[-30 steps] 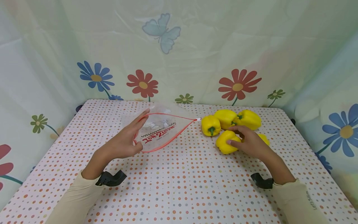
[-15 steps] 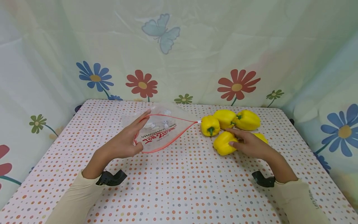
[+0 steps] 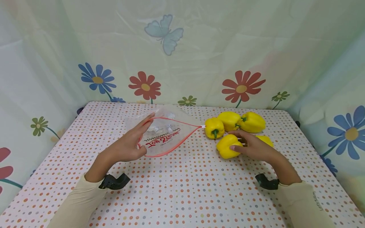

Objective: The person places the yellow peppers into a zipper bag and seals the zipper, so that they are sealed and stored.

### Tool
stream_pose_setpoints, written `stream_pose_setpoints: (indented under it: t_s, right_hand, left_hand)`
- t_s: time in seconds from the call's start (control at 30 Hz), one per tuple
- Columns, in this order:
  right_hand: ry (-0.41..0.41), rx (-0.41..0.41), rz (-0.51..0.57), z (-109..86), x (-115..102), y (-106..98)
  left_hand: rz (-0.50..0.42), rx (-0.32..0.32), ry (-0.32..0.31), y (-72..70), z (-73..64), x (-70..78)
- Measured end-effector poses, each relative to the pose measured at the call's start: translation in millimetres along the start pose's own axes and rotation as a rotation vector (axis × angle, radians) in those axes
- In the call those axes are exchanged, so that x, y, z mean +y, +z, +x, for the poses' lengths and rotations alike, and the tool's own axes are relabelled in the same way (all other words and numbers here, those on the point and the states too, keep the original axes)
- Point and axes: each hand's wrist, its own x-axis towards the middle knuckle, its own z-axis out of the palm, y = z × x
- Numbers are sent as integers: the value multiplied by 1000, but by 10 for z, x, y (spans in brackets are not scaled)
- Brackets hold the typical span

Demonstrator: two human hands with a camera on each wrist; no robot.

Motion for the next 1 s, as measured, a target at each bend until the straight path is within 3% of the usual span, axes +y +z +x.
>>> stream_pose_setpoints:
  t_s: [0.23, 0.4, 0.83, 1.0]
  right_hand:
    - [4, 17, 41, -12, 4, 11]
    - [15, 87, 62, -19, -69, 4]
    - [-159, 350, 228, -3, -429, 34]
    - [-228, 380, 318, 9, -631, 79]
  left_hand:
    - [-8, -13, -11, -14, 5, -8]
    - [-3, -17, -20, -6, 33, -10]
    - [-7, -38, -63, -1, 71, 30]
    - [-10, -40, -66, 4, 88, 33]
